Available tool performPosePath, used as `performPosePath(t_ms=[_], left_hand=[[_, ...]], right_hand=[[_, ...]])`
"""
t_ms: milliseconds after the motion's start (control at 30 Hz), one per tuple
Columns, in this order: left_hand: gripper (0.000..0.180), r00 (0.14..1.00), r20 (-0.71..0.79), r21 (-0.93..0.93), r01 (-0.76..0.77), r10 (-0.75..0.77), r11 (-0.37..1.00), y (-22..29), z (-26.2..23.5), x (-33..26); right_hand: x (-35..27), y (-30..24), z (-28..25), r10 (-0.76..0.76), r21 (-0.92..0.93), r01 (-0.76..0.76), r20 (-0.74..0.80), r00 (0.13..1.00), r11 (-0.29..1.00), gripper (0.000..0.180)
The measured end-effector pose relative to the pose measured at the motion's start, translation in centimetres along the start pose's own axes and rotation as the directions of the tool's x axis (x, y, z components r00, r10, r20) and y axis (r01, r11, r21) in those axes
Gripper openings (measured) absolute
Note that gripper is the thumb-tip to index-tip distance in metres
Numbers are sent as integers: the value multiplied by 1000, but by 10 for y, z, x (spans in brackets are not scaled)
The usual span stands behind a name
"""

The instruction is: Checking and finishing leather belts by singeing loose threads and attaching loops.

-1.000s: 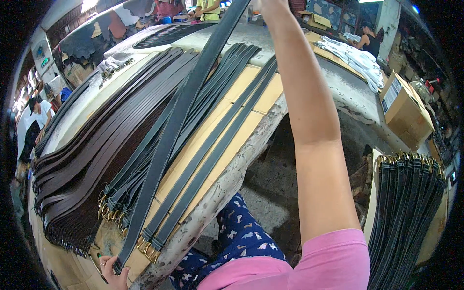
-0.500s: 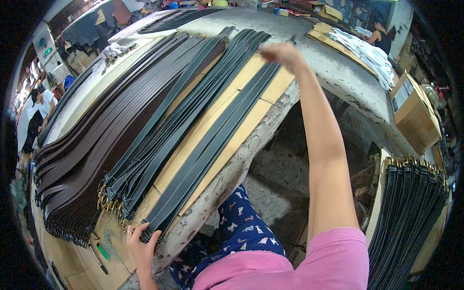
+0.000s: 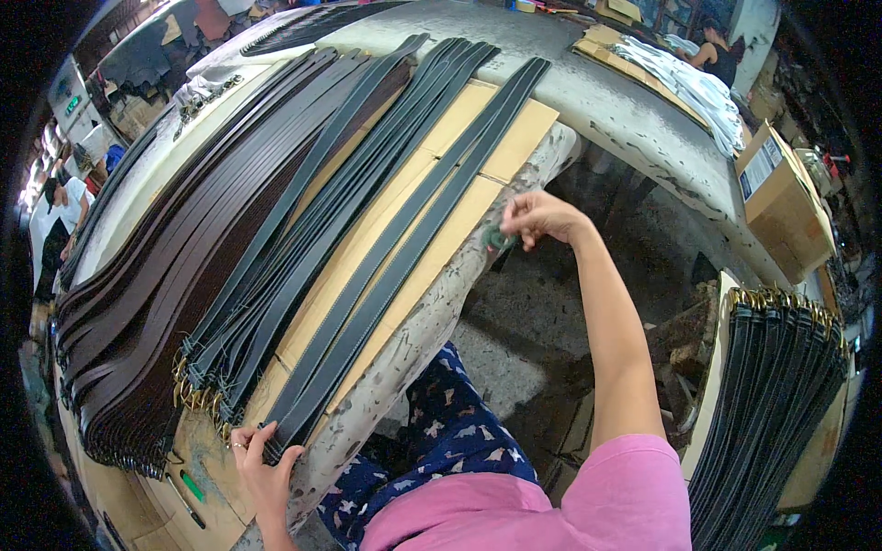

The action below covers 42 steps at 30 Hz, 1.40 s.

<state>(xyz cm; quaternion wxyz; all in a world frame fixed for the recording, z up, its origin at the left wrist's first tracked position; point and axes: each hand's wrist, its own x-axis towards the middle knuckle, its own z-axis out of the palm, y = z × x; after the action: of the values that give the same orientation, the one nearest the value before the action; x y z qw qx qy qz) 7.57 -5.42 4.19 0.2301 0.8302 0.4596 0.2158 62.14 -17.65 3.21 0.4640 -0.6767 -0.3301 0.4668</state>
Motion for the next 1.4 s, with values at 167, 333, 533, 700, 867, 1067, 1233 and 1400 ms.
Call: performPosePath(t_ms=[167, 333, 533, 700, 867, 1067, 1233, 1400], left_hand=[[64, 997, -83, -67, -7, 2, 998, -11, -12, -12], [37, 951, -294, 27, -88, 92, 996, -38, -15, -14], [30, 952, -303, -205, -14, -50, 979, -55, -10, -19], [31, 962, -265, -298, -18, -65, 954, -60, -8, -23], [39, 971, -215, -251, 53, -109, 966, -71, -1, -29], [44, 998, -55, -292, 21, -39, 956, -72, -19, -31], [60, 933, 255, -307, -172, 254, 936, -85, -36, -5], [66, 942, 281, -185, -136, 185, 973, -117, -55, -23]], right_hand=[[-2, -14, 11, -334, 357, 321, -28, 942, 877, 17], [14, 7, 5, -72, 44, 78, -130, 989, 996, 18], [15, 35, -17, -167, -59, 162, -111, 980, 985, 19], [-22, 12, 3, -391, 319, 465, -271, 880, 825, 22], [-3, 15, 27, -145, 97, 152, -75, 987, 984, 23], [4, 10, 55, -36, 27, 39, -100, 994, 999, 25], [-32, 28, 8, -239, 188, 299, -289, 927, 935, 38], [9, 69, -5, -143, 77, 163, -220, 965, 984, 20]])
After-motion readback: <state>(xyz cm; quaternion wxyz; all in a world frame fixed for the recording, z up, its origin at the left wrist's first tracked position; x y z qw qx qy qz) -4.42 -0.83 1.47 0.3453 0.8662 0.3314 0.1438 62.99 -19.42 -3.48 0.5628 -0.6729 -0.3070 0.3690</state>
